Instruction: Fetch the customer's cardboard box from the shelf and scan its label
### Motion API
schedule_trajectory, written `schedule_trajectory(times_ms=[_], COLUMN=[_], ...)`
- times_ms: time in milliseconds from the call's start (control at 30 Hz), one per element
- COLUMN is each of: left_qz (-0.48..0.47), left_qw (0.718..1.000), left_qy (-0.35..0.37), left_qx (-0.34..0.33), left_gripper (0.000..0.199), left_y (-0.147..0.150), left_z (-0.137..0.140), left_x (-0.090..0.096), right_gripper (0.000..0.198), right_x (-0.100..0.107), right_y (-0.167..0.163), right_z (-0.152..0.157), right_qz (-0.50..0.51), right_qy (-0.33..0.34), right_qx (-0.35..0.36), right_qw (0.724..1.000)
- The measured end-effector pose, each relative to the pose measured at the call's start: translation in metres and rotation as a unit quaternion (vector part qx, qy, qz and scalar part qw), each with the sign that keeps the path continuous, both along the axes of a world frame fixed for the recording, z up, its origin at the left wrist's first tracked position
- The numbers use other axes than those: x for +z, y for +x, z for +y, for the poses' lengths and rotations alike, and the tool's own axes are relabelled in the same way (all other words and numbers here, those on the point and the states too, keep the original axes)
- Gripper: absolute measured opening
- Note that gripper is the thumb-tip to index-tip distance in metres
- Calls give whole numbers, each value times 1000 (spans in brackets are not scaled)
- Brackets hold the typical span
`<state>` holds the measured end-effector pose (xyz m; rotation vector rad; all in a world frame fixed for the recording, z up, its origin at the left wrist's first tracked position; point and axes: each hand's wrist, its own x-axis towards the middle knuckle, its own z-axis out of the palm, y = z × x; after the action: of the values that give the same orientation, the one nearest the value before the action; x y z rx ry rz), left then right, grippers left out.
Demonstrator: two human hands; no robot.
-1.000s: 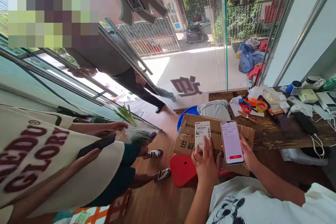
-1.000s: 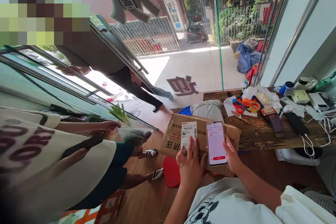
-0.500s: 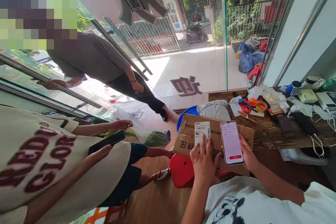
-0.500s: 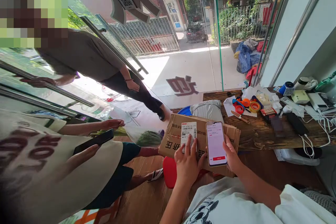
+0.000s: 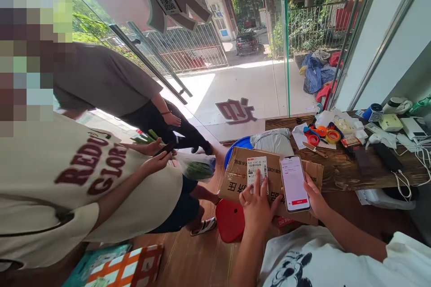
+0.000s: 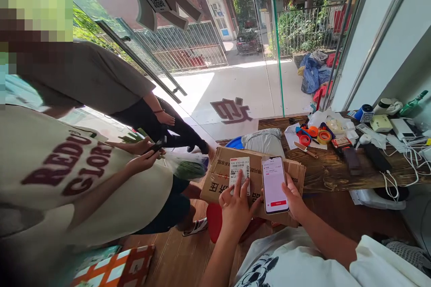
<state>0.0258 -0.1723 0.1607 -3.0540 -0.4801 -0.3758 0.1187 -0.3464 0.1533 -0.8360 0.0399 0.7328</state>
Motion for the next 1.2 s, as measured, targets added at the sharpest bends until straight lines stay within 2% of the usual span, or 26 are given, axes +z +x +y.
schedule_trajectory(times_ms=[167, 400, 600, 700, 833, 933, 1067, 1200], left_qz=[-26, -38, -63, -74, -52, -47, -41, -42], left_qw=[1000, 999, 998, 996, 999, 999, 999, 998], left_qy=[11, -9, 28, 39, 8, 1, -8, -40], left_qx=[-4, 4, -8, -14, -6, -13, -12, -5], left_gripper=[58, 55, 58, 58, 56, 55, 54, 55], left_y=[3, 3, 2, 2, 1, 0, 0, -1], left_z=[3, 2, 2, 3, 4, 6, 6, 6], left_x=[-3, -2, -3, -4, -4, -5, -6, -3], right_gripper=[99, 89, 85, 84, 91, 90, 89, 92], right_x=[-4, -4, -1, -3, -11, -16, -13, -3], right_y=[0, -2, -3, -2, 0, 1, 2, 1], right_z=[2, 3, 2, -1, -6, -8, -7, -5], right_qz=[-6, -4, -5, -57, -149, -174, -165, -106], right_qy=[10, 16, 24, 33, 54, 59, 55, 55], right_qx=[-2, -3, 1, 25, 61, 87, 77, 69], right_qw=[1000, 1000, 1000, 998, 985, 979, 982, 990])
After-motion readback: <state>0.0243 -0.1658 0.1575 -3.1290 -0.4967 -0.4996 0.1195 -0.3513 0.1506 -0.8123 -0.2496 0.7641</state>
